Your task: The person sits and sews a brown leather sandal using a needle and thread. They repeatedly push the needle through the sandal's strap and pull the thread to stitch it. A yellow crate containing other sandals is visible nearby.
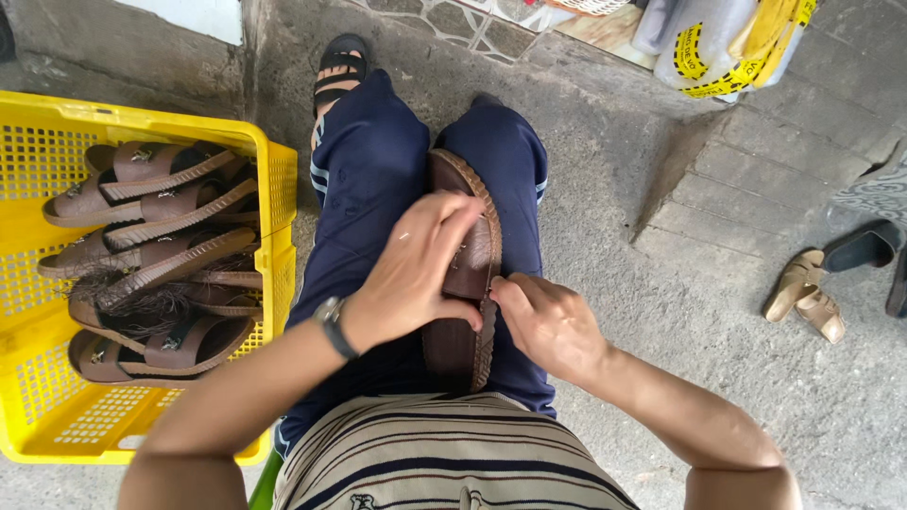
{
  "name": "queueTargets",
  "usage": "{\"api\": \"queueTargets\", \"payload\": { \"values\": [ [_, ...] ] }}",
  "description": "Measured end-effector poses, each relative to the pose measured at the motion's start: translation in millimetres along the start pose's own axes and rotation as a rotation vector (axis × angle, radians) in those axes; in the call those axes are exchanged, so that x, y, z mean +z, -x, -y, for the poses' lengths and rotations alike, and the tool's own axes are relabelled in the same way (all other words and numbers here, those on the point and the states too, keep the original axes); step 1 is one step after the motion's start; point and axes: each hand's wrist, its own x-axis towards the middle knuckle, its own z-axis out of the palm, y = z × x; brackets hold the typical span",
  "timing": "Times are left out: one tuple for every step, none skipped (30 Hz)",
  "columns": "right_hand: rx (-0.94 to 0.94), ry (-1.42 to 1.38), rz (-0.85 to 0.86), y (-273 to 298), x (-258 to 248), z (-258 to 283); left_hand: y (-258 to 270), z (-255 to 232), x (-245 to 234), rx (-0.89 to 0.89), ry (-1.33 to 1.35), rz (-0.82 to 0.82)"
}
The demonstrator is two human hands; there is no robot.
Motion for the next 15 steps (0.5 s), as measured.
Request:
{"api": "queueTargets", "payload": {
  "values": [
    [0.013,-0.043,0.017,-6,-14,3,4,-10,-13,-0.004,-0.112,-0.076],
    [0.030,-0.078,0.025,-14,-28,4,4,-17,-26,0.003,-0.227,-0.153],
    [0.033,-0.070,0.016,-14,-29,-2,18,-12,-28,0.015,-0.229,-0.154],
    [0.018,-0.079,0.022,-11,-29,-3,36,-10,-29,-0.021,-0.212,-0.215],
    [0.004,-0.087,0.028,-7,-29,-4,56,-7,-30,-0.058,-0.194,-0.275],
    [0.009,-0.093,0.033,-7,-28,-4,57,-24,-36,-0.064,-0.191,-0.268],
    [0.002,-0.113,0.097,-6,-28,-3,58,-42,-43,-0.152,0.235,-0.159],
    [-0.015,-0.125,0.150,-10,-27,-5,56,-59,-51,-0.227,0.649,-0.054],
    [-0.020,-0.124,0.144,-11,-28,-3,61,-59,-39,-0.225,0.643,-0.058],
    [-0.049,-0.141,0.140,-14,-29,-3,64,-57,-27,-0.217,0.818,0.002],
    [-0.078,-0.157,0.135,-16,-29,-4,67,-55,-15,-0.208,0.993,0.065],
    [-0.074,-0.152,0.134,-18,-31,-2,67,-47,4,-0.202,0.995,0.068],
    [-0.085,-0.136,0.043,-21,-32,-1,66,-37,23,-0.468,1.100,-0.065],
    [-0.094,-0.122,-0.046,-22,-33,0,66,-29,43,-0.739,1.191,-0.203],
    [-0.090,-0.118,-0.044,-20,-32,-1,54,-31,43,-0.737,1.195,-0.198]
  ]
}}
